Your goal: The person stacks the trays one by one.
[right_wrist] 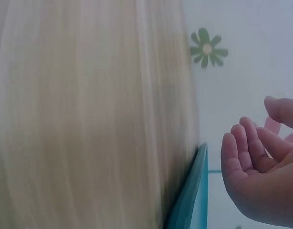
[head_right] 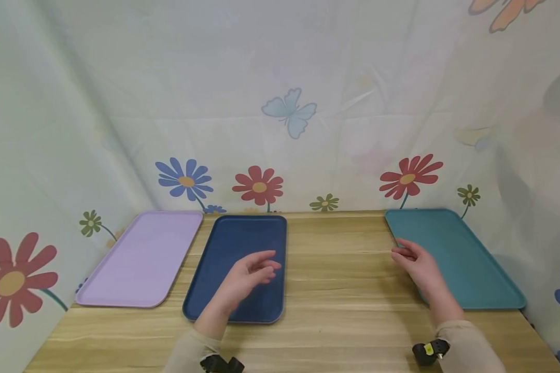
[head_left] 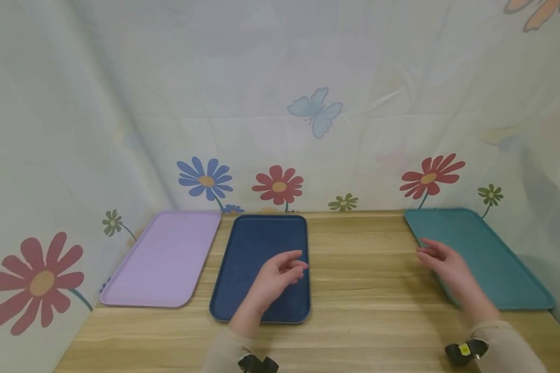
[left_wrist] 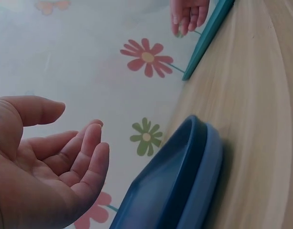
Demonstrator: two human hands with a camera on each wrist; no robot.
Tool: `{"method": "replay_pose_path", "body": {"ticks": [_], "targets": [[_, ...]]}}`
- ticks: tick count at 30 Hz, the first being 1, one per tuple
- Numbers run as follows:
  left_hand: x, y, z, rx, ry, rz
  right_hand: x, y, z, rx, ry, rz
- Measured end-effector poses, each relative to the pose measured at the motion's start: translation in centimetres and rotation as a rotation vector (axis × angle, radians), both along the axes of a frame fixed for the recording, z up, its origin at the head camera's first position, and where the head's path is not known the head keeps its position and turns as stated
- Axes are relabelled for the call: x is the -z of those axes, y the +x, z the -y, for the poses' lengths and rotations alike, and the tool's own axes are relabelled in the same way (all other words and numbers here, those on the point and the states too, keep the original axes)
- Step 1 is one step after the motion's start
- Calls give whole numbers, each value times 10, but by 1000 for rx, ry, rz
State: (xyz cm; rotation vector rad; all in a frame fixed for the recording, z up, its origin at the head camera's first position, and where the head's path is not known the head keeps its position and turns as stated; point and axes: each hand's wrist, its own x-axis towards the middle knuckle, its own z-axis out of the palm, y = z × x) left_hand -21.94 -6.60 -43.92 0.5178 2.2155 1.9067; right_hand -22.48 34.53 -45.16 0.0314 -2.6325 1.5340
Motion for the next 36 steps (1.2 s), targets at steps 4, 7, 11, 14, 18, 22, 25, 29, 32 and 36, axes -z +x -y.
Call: {"method": "replay_pose_path", "body": {"ticks": [4,7,11,14,18,22,25,29,32,36], "targets": [[1,2,-10,14,-6,0,2,0,-14,-11,63,6],[4,3,-17,20,-22,-6,4,0,-23,-25,106,20],[7,5,-25,29,-56,-24,5,0,-33,-54,117,48],[7,7,-31,34,-82,-34,6,-2,-38,-76,111,70],[7,10,-39,43,-89,-23,8,-4,-45,-110,128,97],[8,11,-48,55,-91,-21,9,-8,-51,-151,182,125],[9,13,-55,56,-102,-27,11,-10,-55,-164,204,162],[11,13,-64,59,-116,-33,16,-13,-62,-191,198,149],[14,13,-70,66,-120,-42,17,-14,-63,-206,219,125],[17,13,-77,75,-129,-38,12,-11,-55,-200,268,141]]}}
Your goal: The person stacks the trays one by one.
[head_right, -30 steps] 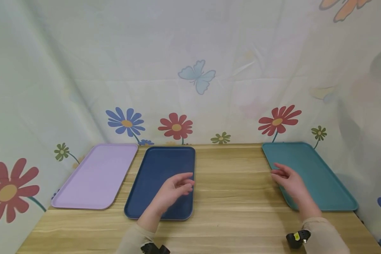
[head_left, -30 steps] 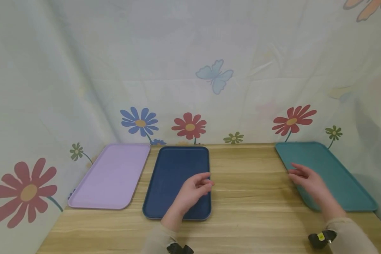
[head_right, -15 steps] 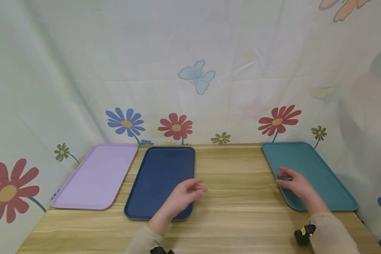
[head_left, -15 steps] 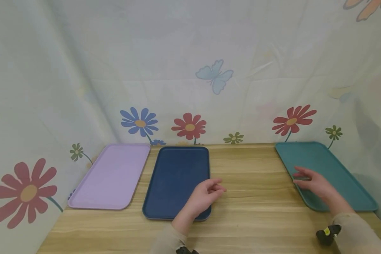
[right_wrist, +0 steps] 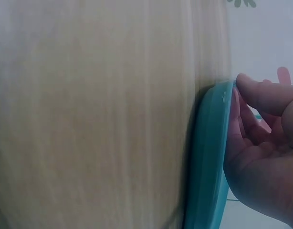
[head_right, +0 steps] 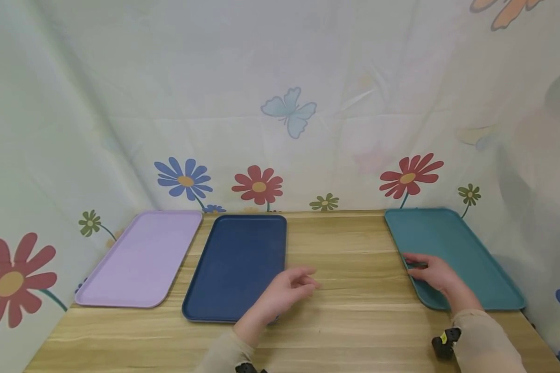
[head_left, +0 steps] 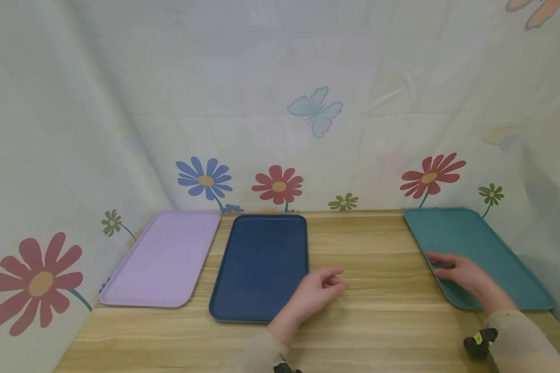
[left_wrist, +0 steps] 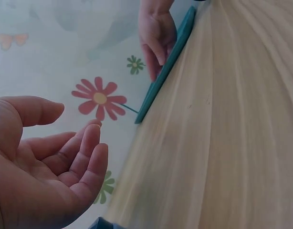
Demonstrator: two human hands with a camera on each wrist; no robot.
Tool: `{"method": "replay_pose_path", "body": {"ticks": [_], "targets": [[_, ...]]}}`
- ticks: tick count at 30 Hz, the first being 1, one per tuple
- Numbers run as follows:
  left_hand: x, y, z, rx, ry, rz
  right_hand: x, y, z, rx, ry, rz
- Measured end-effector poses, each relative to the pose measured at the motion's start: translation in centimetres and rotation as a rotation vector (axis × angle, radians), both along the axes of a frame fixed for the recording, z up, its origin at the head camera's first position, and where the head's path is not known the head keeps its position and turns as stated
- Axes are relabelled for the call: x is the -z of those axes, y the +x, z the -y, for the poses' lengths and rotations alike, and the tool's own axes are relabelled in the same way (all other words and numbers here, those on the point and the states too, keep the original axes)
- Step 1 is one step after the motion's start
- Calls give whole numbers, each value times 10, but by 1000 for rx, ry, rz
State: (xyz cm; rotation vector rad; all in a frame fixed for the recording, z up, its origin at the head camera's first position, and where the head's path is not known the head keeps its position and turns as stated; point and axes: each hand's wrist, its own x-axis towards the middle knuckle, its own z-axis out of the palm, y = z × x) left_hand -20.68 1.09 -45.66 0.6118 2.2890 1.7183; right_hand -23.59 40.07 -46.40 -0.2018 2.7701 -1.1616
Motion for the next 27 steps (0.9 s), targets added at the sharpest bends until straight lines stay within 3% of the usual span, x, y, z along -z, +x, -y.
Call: {"method": "replay_pose_path", "body": {"ticks": [9,17,27], "targets": [[5,-2,-12,14,10,18,1,3,22,-15,22,-44],[7,-3,-23,22,5,63,8,5,41,-70,-91,-61],[9,-1,-34,14,12,82,10,7,68,-115,-149,-61]]}}
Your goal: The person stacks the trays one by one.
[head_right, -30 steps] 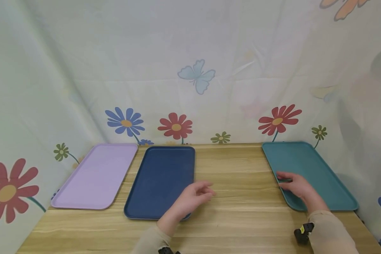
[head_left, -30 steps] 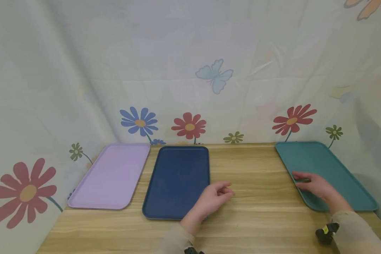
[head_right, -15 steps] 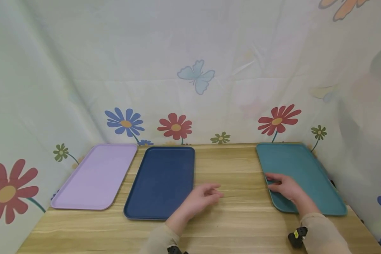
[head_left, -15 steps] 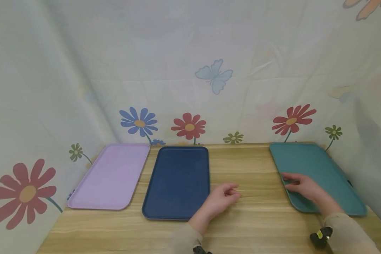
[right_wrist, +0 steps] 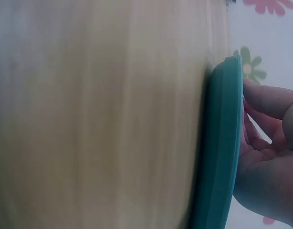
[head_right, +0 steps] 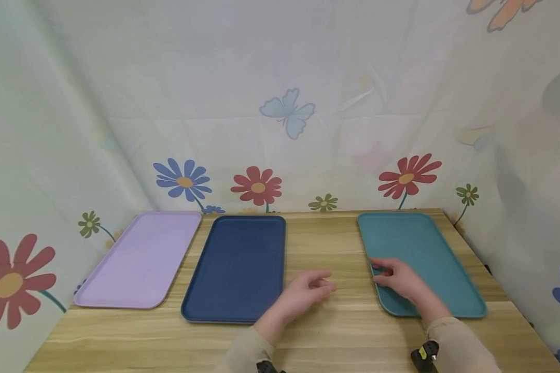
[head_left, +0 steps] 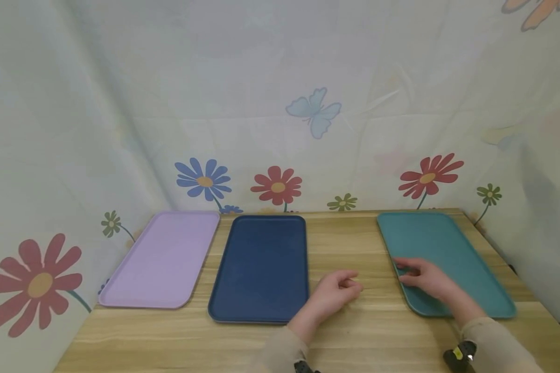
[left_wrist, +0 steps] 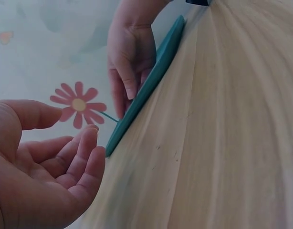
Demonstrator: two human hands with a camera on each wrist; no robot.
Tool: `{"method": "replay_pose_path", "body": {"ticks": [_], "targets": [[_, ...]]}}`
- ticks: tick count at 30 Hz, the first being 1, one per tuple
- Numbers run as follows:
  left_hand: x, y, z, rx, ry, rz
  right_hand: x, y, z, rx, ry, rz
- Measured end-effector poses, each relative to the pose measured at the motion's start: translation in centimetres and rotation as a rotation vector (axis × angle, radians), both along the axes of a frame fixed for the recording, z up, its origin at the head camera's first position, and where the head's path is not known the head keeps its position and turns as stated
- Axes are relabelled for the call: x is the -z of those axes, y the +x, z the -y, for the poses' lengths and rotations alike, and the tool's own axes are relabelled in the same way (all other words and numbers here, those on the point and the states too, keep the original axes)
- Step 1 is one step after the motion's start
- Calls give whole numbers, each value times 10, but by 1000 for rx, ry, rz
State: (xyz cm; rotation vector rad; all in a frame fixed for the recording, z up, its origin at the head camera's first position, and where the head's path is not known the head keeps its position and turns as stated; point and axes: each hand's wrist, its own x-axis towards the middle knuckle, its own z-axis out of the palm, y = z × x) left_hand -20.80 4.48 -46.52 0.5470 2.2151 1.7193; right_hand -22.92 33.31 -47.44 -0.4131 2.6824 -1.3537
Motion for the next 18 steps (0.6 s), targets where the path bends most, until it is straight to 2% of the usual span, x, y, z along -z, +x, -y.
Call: {"method": "replay_pose_path", "body": {"ticks": [9,18], "targets": [[-1,0,-8,-25,-17,20,2,2,21,-32,-14,-29],[0,0,-13,-32,12,6,2,5,34,-38,-36,16]]}}
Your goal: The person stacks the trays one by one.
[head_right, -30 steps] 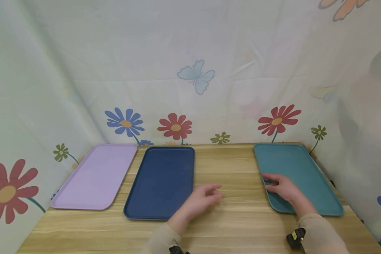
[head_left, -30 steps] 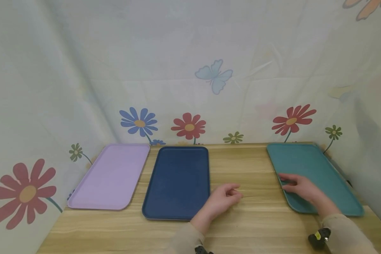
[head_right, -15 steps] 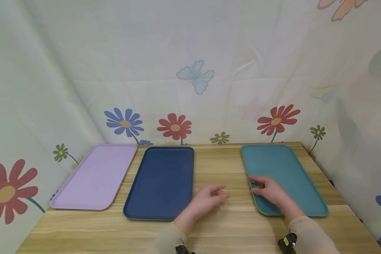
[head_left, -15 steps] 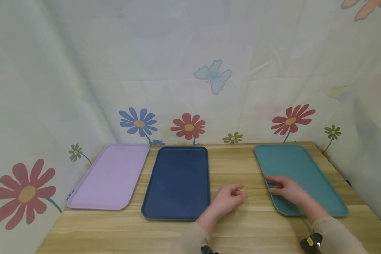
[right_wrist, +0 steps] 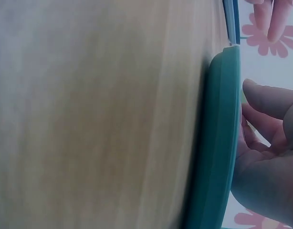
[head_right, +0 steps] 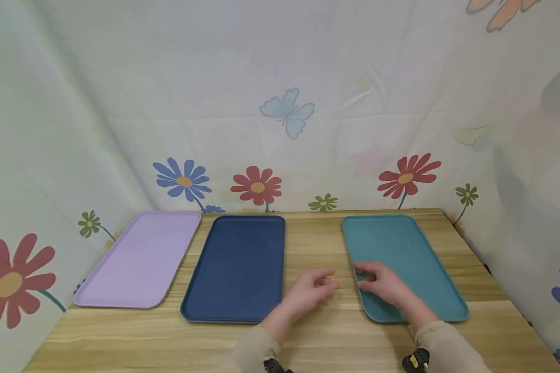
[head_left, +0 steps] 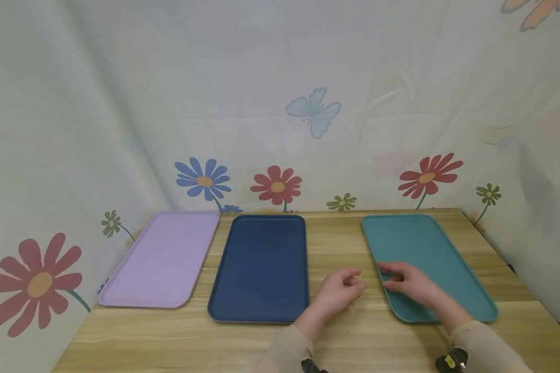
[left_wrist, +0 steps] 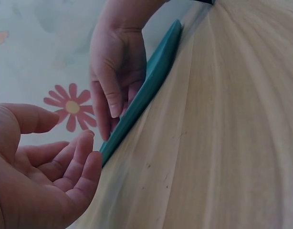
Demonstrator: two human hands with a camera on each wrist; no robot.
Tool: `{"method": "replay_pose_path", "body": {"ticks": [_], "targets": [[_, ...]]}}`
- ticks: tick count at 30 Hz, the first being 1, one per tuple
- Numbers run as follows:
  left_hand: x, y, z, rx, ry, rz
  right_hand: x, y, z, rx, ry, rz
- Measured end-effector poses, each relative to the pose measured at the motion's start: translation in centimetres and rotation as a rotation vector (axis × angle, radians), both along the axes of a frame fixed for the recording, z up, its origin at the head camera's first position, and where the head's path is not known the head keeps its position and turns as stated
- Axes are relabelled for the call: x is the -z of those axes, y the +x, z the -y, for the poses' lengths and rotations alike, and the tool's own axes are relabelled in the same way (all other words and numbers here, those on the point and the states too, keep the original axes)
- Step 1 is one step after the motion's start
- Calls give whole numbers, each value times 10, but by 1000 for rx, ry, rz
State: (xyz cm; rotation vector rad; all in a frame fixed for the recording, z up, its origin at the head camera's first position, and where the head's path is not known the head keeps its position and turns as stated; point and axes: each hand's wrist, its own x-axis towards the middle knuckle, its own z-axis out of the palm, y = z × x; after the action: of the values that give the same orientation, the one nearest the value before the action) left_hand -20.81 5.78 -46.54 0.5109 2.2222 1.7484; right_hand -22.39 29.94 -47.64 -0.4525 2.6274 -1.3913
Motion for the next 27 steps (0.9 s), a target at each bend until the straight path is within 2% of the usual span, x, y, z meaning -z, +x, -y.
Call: {"method": "replay_pose_path", "body": {"ticks": [4,10,13,21,27], "targets": [[1,0,-3,-8,-1,0,-2,3,1,10,-3,41],[4,-1,-10,-26,-4,-7,-11,7,-9,8,-106,95],[5,1,-14,-37,11,-4,-16,8,-18,28,-121,77],[4,7,-26,-38,107,66,-30,12,-46,86,-72,63],[5,8,-31,-49,135,107,-30,14,-68,107,-62,21]]}}
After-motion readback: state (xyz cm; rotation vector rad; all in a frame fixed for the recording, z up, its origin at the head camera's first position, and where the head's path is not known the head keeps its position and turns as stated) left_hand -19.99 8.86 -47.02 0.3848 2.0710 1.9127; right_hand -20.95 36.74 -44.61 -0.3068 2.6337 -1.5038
